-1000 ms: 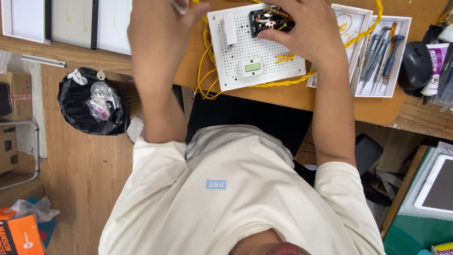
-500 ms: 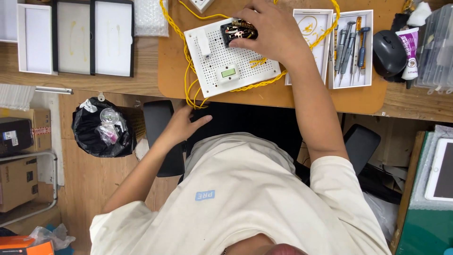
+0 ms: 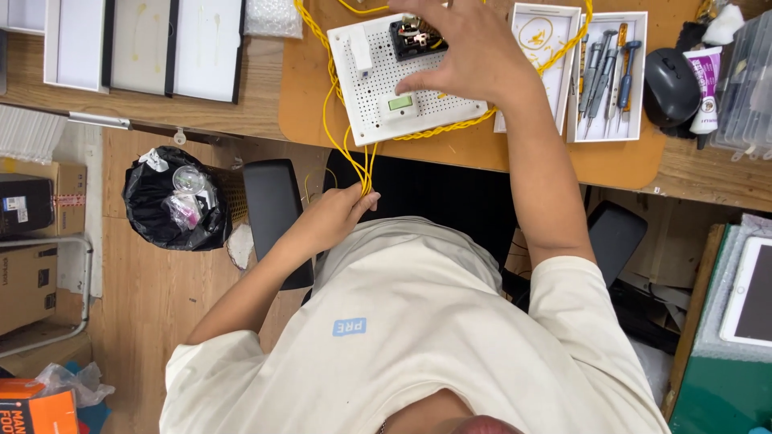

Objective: The person assembles an electrical power strip by screwing a socket module and a switch onto a perforated board. They use a screwdriver to tighten screws into the board and secure the components, then connect yellow wires to the terminals.

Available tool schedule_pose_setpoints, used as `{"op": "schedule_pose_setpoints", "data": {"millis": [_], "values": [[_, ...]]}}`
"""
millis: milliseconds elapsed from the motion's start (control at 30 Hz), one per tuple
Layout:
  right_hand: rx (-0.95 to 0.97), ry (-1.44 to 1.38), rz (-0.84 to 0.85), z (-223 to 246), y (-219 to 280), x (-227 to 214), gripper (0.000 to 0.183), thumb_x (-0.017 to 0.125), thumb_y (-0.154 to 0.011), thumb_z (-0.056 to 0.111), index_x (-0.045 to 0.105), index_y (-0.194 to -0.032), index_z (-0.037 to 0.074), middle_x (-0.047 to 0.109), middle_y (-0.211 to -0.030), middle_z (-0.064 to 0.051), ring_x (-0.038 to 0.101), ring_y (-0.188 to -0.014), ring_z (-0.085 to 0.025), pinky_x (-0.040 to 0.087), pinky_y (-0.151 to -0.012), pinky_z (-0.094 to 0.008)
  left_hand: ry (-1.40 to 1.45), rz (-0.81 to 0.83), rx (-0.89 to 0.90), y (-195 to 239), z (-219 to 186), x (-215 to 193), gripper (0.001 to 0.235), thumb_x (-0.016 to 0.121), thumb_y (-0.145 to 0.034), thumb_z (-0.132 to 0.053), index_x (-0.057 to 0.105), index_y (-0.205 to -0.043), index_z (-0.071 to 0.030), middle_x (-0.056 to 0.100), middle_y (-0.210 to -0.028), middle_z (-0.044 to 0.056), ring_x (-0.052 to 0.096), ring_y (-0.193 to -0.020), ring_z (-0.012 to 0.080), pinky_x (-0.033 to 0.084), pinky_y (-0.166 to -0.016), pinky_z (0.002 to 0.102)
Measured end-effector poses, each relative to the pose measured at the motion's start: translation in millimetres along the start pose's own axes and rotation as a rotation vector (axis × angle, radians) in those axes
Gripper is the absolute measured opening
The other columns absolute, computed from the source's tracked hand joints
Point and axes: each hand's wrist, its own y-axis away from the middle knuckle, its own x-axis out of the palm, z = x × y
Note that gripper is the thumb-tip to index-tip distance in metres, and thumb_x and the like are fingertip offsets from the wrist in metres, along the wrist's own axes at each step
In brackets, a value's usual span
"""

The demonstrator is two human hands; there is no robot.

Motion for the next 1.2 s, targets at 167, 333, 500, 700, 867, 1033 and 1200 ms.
{"op": "schedule_pose_setpoints", "data": {"millis": [167,333,500,700,867,1033,1200], "values": [[0.146,-0.058,0.22,27.8,-7.1,-11.0,0.09,0.095,-0.089,0.06,0.059,-0.164,0.026,0.041,-0.158,-0.012,0.06,-0.128,-0.041,0.055,-0.09,-0.06,0.026,0.051,-0.067,8.1,-16.9,-26.8,0.041,0.045,-0.118,-0.037,0.075,-0.116,-0.009,0.087,-0.118,0.006,0.079,-0.111,0.0328,0.055,-0.096,0.043],[0.199,-0.063,0.246,30.6,-8.2,-14.5,0.103,0.102,-0.083,0.054,0.05,-0.167,0.027,0.039,-0.16,-0.016,0.057,-0.131,-0.049,0.055,-0.092,-0.065,-0.32,-0.028,-0.222,37.4,-32.2,-80.3,0.047,0.067,-0.111,-0.055,0.059,-0.105,-0.009,0.076,-0.091,0.022,0.069,-0.085,0.0502,0.043,-0.067,0.06],[0.217,-0.086,0.238,29.6,-7.3,-14.9,0.104,0.102,-0.083,0.054,0.05,-0.168,0.024,0.037,-0.161,-0.014,0.055,-0.135,-0.047,0.054,-0.092,-0.064,-0.407,-0.263,-0.424,76.3,-44.9,-136.8,0.026,0.072,-0.096,-0.021,0.074,-0.122,-0.017,0.081,-0.099,0.011,0.074,-0.093,0.0398,0.051,-0.074,0.056],[0.208,-0.046,0.26,26.6,-6.7,-13.6,0.105,0.098,-0.086,0.061,0.047,-0.169,0.026,0.036,-0.162,-0.015,0.054,-0.137,-0.044,0.056,-0.087,-0.065,-0.417,-0.636,-0.508,112.7,-7.7,-148.0,0.042,0.064,-0.096,-0.007,0.083,-0.129,-0.022,0.08,-0.095,0.007,0.072,-0.091,0.039,0.05,-0.065,0.059],[0.084,-0.013,0.226,12.5,-2.5,2.1,0.102,0.093,-0.091,0.069,0.049,-0.17,0.022,0.052,-0.143,-0.025,0.055,-0.13,-0.048,0.05,-0.098,-0.061,-0.315,-0.673,-0.12,108.1,-3.7,-143.3,0.04,0.065,-0.096,0.006,0.085,-0.129,-0.006,0.083,-0.116,0.005,0.069,-0.09,0.023,0.051,-0.082,0.04],[0.067,0.104,0.172,21.1,-3.7,9.2,0.093,0.083,-0.097,0.071,0.05,-0.168,0.023,0.054,-0.144,-0.022,0.056,-0.132,-0.045,0.056,-0.084,-0.067,-0.254,-0.39,-0.114,65.8,-29.2,-131.1,0.028,0.081,-0.106,-0.029,0.074,-0.127,-0.012,0.081,-0.105,0.001,0.067,-0.073,0.0279,0.05,-0.075,0.044],[-0.003,0.072,0.126,5.5,3.6,5.2,0.076,0.08,-0.109,0.061,0.055,-0.168,0.02,0.06,-0.149,-0.022,0.055,-0.131,-0.046,0.048,-0.085,-0.063,-0.184,-0.418,-0.262,39.1,-5.7,-116.8,0.032,0.081,-0.106,-0.033,0.073,-0.123,-0.007,0.082,-0.12,0.003,0.074,-0.102,0.0368,0.053,-0.085,0.05]]}}
